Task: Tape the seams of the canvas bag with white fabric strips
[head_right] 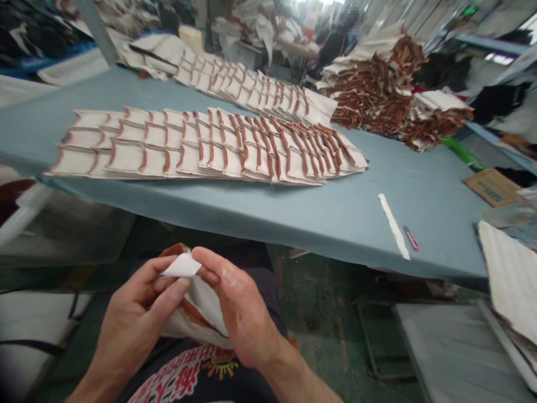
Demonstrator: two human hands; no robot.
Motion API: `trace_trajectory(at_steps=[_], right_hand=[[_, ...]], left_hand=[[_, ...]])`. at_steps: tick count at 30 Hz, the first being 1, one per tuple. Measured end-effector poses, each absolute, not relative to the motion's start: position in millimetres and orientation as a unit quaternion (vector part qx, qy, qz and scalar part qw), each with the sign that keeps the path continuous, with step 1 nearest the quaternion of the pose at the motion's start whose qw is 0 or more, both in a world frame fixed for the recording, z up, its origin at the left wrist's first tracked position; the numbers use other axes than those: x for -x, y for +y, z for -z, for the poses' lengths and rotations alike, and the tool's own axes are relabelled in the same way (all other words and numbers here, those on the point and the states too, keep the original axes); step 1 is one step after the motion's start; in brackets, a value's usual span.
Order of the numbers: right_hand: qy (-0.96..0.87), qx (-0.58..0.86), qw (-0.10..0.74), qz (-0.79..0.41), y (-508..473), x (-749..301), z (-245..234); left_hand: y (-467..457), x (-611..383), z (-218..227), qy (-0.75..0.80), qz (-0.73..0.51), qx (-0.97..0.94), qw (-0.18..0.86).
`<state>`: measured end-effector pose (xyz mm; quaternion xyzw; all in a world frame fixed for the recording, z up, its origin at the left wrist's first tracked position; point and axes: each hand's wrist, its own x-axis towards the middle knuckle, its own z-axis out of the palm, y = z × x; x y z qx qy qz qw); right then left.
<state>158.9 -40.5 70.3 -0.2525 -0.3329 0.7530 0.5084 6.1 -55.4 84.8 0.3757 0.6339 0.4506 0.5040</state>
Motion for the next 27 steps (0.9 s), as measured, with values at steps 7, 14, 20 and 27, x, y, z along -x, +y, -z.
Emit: trace_trajectory(at_steps=[7, 14, 20, 27], right_hand=[[-0.413, 0.309, 0.514, -0.685, -58.0, -166.3, -52.2], [-0.589, 0.416, 0.422, -0.549, -72.5, -177.9, -65.8], [-0.552, 0.382, 0.477, -0.567, -76.2, -176.8, -51.0], [-0.535, 0.391, 0.514, -0.545, -61.0, -180.4, -45.3]], left_hand=[[-60.3, -3.9, -77.8, 0.636, -0.445, -0.380, 0.503], [-66.1, 0.6, -87.6, 0.614, -0.450, -0.366, 0.535], [-67.4, 11.9, -94.2, 0.635, -0.418, -0.434, 0.483], [-64.5, 27.7, -91.6, 0.624, -0.390, -0.443, 0.512]])
